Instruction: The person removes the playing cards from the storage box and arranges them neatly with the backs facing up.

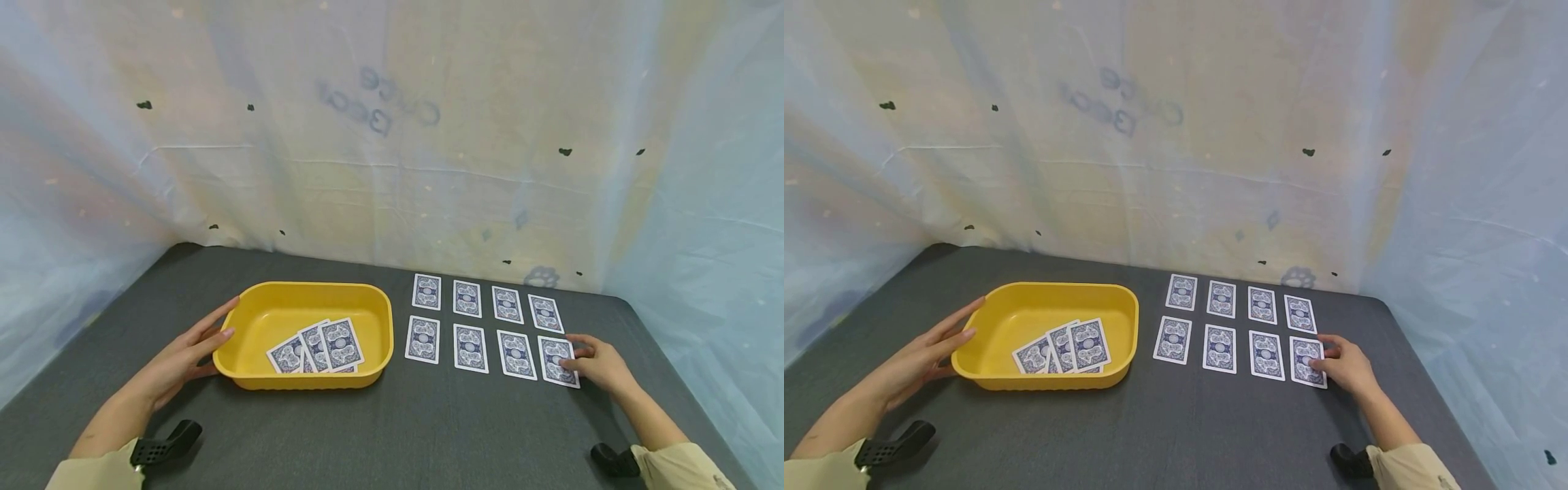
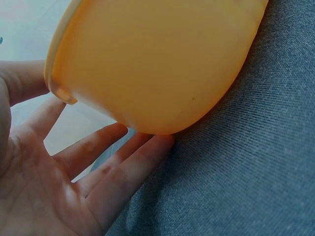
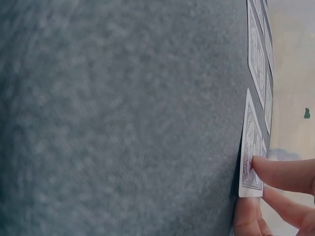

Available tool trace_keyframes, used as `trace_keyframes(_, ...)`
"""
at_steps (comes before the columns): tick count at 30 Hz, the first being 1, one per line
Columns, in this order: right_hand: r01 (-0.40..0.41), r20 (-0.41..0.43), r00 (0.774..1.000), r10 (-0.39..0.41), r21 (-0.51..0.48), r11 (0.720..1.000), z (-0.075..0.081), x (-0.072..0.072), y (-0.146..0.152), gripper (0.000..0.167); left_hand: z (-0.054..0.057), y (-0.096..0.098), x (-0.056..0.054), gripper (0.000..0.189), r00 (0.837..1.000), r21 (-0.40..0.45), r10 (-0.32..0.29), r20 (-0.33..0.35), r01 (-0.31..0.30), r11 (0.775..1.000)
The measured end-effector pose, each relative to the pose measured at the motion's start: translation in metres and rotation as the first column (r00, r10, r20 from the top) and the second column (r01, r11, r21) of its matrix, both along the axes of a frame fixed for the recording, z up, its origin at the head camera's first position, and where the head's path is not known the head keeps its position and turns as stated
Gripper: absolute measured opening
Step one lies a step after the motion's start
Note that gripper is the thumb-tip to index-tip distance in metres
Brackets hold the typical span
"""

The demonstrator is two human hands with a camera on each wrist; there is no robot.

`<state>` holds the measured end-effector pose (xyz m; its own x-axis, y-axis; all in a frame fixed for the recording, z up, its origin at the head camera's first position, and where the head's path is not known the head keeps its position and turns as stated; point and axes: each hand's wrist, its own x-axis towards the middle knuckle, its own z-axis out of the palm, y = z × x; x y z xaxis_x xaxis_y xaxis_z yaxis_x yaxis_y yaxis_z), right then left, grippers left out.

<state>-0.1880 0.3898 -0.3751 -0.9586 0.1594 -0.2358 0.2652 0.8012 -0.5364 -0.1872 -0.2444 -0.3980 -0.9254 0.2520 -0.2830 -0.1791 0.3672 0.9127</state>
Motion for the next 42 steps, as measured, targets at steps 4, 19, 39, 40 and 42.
trace_keyframes(4,0.007,0.023,1.0,-0.007,0.002,1.0,0.0,-0.002,0.002,0.068,0.0,0.0,0.0,0.068,1.0,-0.001,0.0,0.003,0.0,1.0)
trace_keyframes(19,-0.014,0.047,0.999,0.011,0.06,0.998,0.005,-0.011,0.0,0.066,0.003,0.0,0.001,0.068,1.0,0.026,0.001,0.023,-0.001,1.0)
trace_keyframes(39,-0.014,0.03,0.999,0.011,0.106,0.994,0.006,-0.011,-0.005,0.063,0.003,0.001,0.001,0.068,1.0,0.019,-0.005,0.006,0.005,1.0)
trace_keyframes(40,-0.012,0.022,1.0,0.01,0.105,0.994,0.007,-0.011,-0.006,0.063,0.003,0.001,0.001,0.068,1.0,0.017,-0.003,0.008,0.003,1.0)
trace_keyframes(42,0.0,0.007,1.0,-0.001,0.1,0.995,0.01,-0.011,-0.009,0.063,0.003,0.001,0.001,0.068,1.0,0.016,-0.003,0.008,0.003,1.0)
